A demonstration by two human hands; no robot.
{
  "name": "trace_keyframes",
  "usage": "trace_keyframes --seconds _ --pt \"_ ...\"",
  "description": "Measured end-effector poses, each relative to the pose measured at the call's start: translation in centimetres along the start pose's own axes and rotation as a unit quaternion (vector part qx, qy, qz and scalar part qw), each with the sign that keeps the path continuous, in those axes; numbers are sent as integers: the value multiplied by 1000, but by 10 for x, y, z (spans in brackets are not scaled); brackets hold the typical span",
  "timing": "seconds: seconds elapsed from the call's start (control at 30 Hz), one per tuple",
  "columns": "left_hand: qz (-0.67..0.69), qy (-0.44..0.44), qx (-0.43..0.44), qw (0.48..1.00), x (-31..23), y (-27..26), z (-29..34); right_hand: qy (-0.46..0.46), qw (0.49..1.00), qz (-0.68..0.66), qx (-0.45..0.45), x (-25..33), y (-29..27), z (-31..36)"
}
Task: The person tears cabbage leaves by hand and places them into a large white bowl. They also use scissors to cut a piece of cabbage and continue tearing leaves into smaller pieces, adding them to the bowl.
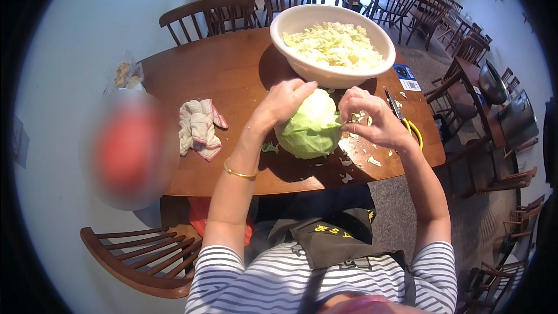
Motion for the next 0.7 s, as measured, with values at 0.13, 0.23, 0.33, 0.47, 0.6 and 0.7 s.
trace_keyframes --seconds 0.13,0.23,0.33,0.47,0.6,0.7 --pt "10 0 -12 1000 14 -6 -3 -47 998 24 -21 25 1 2" --pt "58 -18 23 998 20 -4 -6 -64 998 -1 -2 30 6 11" --pt "203 -8 45 978 21 -8 3 -64 998 9 -1 32 5 31" --pt "265 -12 -14 964 43 -25 12 25 997 -37 -63 13 14 54" --pt "49 39 -178 982 36 -43 24 22 998 37 -44 17 22 44" --pt "-105 83 -210 968 -20 -25 53 14 990 137 -23 16 24 38"
Point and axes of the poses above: each hand's wrist, its own z-axis away from the middle knuckle, its own y-axis out of the palm, x = y × z, the point moved 4 cm from there along -z, towards the middle knuckle, and after that the axes turned 7 degrees about x, right-handed, at the moved point
